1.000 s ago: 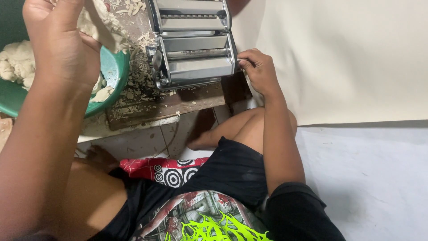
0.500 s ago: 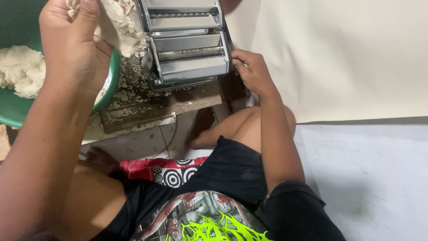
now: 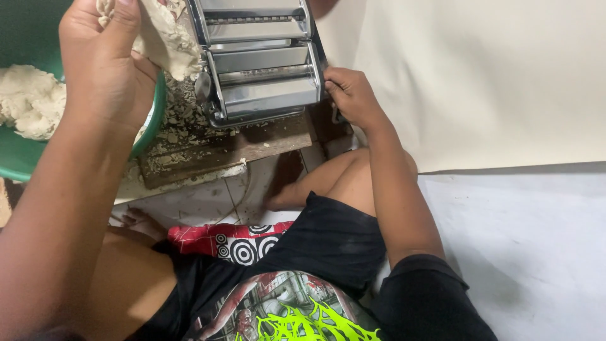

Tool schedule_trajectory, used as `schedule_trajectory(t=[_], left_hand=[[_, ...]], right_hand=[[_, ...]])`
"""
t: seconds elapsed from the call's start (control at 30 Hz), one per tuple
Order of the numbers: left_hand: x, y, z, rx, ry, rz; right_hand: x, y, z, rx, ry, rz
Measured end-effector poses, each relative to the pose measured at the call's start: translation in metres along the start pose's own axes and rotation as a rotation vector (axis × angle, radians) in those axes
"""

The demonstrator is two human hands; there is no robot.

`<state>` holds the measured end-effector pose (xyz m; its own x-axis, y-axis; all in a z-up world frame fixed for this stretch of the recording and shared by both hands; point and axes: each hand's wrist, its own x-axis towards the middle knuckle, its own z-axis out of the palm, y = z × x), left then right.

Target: The person prepares dough by hand, flattens it into a sheet, and then passes the sheet through a manual pasta machine by turning a crank handle.

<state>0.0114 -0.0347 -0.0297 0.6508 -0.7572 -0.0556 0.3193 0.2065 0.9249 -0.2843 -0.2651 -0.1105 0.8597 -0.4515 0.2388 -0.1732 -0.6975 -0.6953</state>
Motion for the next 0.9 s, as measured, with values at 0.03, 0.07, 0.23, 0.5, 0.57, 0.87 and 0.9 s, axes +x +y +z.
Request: schedule_trajectory(t=[0.03, 0.07, 0.23, 0.5, 0.57, 0.87, 0.9], left_hand=[[0.001, -0.002, -0.002, -0.024, -0.015, 0.011], [0.002, -0.003, -0.003, -0.049, -0.031, 0.022], [0.001, 0.000, -0.001, 0.004, -0.043, 0.019], [0.008, -0.003, 0.006, -0.023, -0.027, -0.013], [0.011, -0.007, 0.006, 0.001, -0.058, 0.011], [0.003, 0.014, 0.010, 0.006, 0.023, -0.077], [0.005, 0.010, 0.006, 0.007, 0.024, -0.077]], right_hand=[[0.002, -0.001, -0.002, 0.056, -0.072, 0.071], [0.003, -0.001, -0.005, 0.111, -0.145, 0.142], [0.008, -0.007, -0.007, 0.273, -0.245, 0.346], [0.023, -0.030, -0.023, 0.685, -0.335, 0.763], [0.029, -0.038, -0.029, 0.646, -0.374, 0.849], [0.013, -0.106, -0.020, 0.198, -0.223, 0.758], [0.010, -0.099, -0.014, 0.198, -0.223, 0.758]])
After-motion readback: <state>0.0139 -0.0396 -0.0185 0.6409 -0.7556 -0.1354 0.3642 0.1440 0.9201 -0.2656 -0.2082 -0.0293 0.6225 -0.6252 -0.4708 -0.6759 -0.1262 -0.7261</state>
